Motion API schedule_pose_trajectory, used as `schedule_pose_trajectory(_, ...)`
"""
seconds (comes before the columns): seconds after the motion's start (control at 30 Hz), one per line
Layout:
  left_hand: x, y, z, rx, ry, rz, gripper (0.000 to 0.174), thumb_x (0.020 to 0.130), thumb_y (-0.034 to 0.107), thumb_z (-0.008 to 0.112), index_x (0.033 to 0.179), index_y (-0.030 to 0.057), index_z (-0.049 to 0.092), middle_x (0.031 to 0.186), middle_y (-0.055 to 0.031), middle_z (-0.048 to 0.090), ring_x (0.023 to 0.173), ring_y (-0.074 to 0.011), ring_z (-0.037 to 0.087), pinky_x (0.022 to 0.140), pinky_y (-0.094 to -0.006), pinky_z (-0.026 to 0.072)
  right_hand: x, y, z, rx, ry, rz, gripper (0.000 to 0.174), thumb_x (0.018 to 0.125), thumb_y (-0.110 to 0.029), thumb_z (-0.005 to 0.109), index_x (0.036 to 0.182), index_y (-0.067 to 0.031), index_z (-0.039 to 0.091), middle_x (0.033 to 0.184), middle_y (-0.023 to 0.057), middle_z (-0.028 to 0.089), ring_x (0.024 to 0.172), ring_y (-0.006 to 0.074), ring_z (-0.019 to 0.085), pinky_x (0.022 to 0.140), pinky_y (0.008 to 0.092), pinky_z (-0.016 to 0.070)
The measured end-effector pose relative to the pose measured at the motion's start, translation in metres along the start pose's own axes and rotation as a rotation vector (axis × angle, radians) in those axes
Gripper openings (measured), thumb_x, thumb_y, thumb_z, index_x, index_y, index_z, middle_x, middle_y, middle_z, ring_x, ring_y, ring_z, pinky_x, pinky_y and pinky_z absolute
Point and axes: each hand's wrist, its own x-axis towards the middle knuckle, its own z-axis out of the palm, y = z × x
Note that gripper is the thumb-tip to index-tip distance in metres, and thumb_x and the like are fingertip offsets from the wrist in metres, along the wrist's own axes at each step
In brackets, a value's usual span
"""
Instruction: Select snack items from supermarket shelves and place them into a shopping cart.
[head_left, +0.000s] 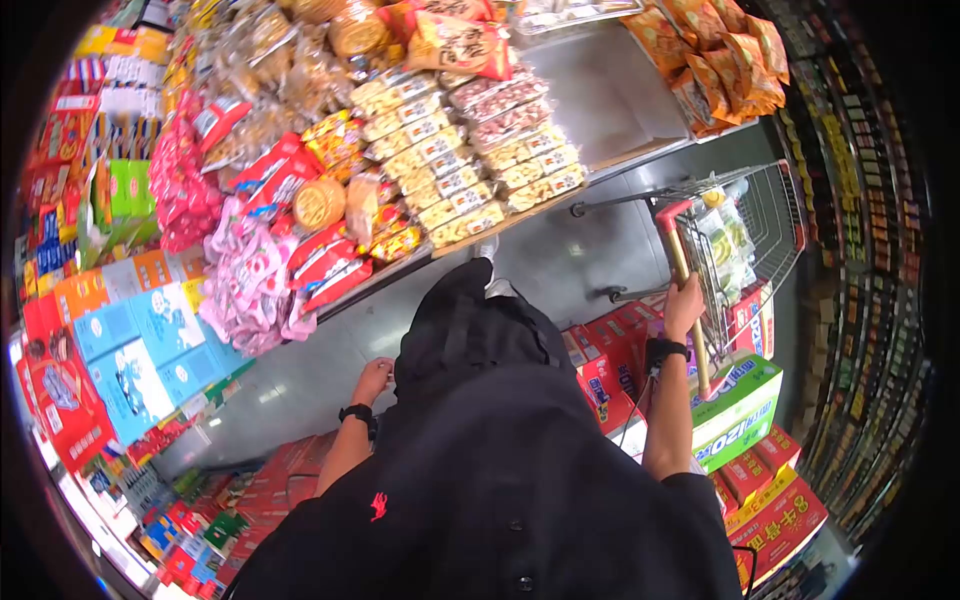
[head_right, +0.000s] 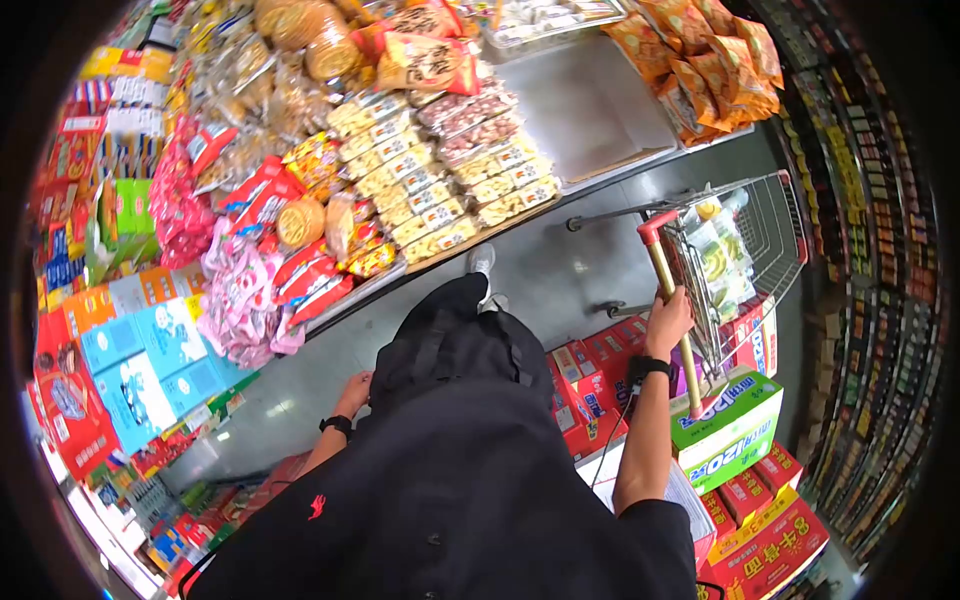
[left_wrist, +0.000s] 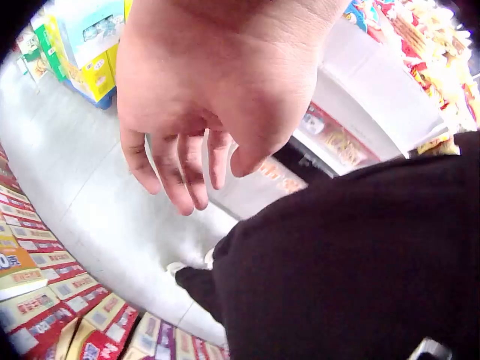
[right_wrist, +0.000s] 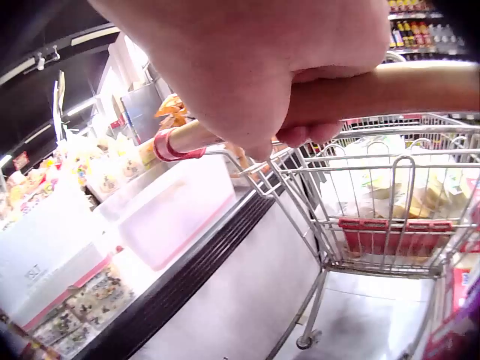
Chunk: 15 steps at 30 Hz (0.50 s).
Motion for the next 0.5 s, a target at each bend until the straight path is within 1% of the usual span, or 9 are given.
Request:
schedule_pose_trajectory(0.07, -0.020, -0.036, -0.006, -0.042, 0.001, 0.006, 0.022, 0.092, 0.019, 0.049, 0.106, 0.0091, 0.063, 0.084, -0.0035, 0.063, 0.070, -0.0136, 0.060, 0.059, -0.0271, 0.0472, -0.022, -0.019, -0.001, -0.001, -0.007, -0.008, 0.024, 0.084, -0.022, 0.065, 0.093, -0.0045, 0.051, 0.085, 0.0162, 0.064, 0.084, 0.0377, 0.063, 0.069, 0.0527, 0.0454)
schedule_pose_trajectory(0.17, -0.074, -0.035, -0.018, 0.342, 0.045, 0.104, 0.023, 0.091, 0.020, 0.050, 0.106, 0.0083, 0.063, 0.086, -0.0044, 0.064, 0.074, -0.0155, 0.061, 0.062, -0.0287, 0.0489, -0.046, -0.056, -0.009, 0.020, -0.031, 0.010, 0.025, 0.086, -0.025, 0.063, 0.095, -0.0050, 0.052, 0.086, 0.0170, 0.065, 0.084, 0.0383, 0.063, 0.070, 0.0534, 0.0449)
schedule_pose_trajectory(0.23, -0.081, -0.051, -0.038, 0.266, 0.095, -0.030, 0.024, 0.090, 0.020, 0.052, 0.107, 0.0073, 0.063, 0.087, -0.0041, 0.065, 0.075, -0.0157, 0.062, 0.064, -0.0298, 0.0500, -0.066, -0.079, -0.018, 0.020, -0.018, 0.021, 0.024, 0.086, -0.024, 0.063, 0.095, -0.0052, 0.051, 0.085, 0.0160, 0.064, 0.084, 0.0381, 0.063, 0.069, 0.0533, 0.0452)
schedule_pose_trajectory(0.27, -0.080, -0.059, -0.046, 0.223, 0.112, -0.095, 0.024, 0.090, 0.020, 0.053, 0.107, 0.0068, 0.063, 0.087, -0.0040, 0.065, 0.075, -0.0158, 0.062, 0.065, -0.0304, 0.0506, -0.075, -0.085, -0.015, 0.003, 0.017, -0.016, 0.024, 0.084, -0.022, 0.065, 0.094, -0.0050, 0.051, 0.084, 0.0152, 0.064, 0.083, 0.0378, 0.063, 0.068, 0.0526, 0.0462)
schedule_pose_trajectory(0.3, -0.074, -0.068, -0.057, 0.199, 0.126, -0.050, 0.025, 0.090, 0.020, 0.053, 0.108, 0.0063, 0.063, 0.087, -0.0044, 0.066, 0.075, -0.0159, 0.063, 0.066, -0.0311, 0.0509, -0.084, -0.095, -0.015, 0.011, 0.027, -0.016, 0.025, 0.082, -0.020, 0.066, 0.093, -0.0044, 0.050, 0.084, 0.0151, 0.064, 0.083, 0.0383, 0.063, 0.067, 0.0524, 0.0468)
schedule_pose_trajectory(0.37, -0.061, -0.087, -0.079, 0.145, 0.155, 0.028, 0.026, 0.090, 0.019, 0.055, 0.110, 0.0053, 0.062, 0.088, -0.0050, 0.067, 0.076, -0.0162, 0.064, 0.068, -0.0324, 0.0516, -0.102, -0.109, -0.011, 0.009, 0.057, -0.038, 0.026, 0.086, -0.026, 0.065, 0.091, -0.0044, 0.052, 0.079, 0.0137, 0.062, 0.080, 0.0365, 0.063, 0.065, 0.0530, 0.0463)
schedule_pose_trajectory(0.4, -0.053, -0.089, -0.087, 0.210, 0.130, 0.094, 0.026, 0.090, 0.019, 0.055, 0.111, 0.0048, 0.062, 0.088, -0.0058, 0.067, 0.077, -0.0164, 0.064, 0.068, -0.0329, 0.0519, -0.110, -0.116, -0.013, 0.031, 0.030, -0.041, 0.024, 0.086, -0.024, 0.066, 0.091, -0.0043, 0.052, 0.080, 0.0140, 0.062, 0.080, 0.0366, 0.063, 0.065, 0.0531, 0.0463)
schedule_pose_trajectory(0.47, -0.030, -0.078, -0.106, 0.341, 0.076, 0.228, 0.026, 0.091, 0.019, 0.056, 0.112, 0.0038, 0.061, 0.089, -0.0073, 0.067, 0.078, -0.0169, 0.065, 0.070, -0.0341, 0.0524, -0.127, -0.131, -0.020, 0.072, -0.022, -0.046, 0.023, 0.085, -0.020, 0.066, 0.091, -0.0042, 0.052, 0.082, 0.0145, 0.062, 0.082, 0.0368, 0.063, 0.066, 0.0532, 0.0464)
schedule_pose_trajectory(0.5, -0.029, -0.060, -0.106, 0.300, 0.080, 0.309, 0.027, 0.091, 0.020, 0.056, 0.112, 0.0036, 0.061, 0.090, -0.0086, 0.068, 0.081, -0.0175, 0.066, 0.071, -0.0341, 0.0525, -0.136, -0.138, -0.023, 0.068, -0.035, -0.052, 0.022, 0.084, -0.019, 0.066, 0.091, -0.0041, 0.051, 0.083, 0.0148, 0.062, 0.082, 0.0370, 0.063, 0.066, 0.0532, 0.0464)
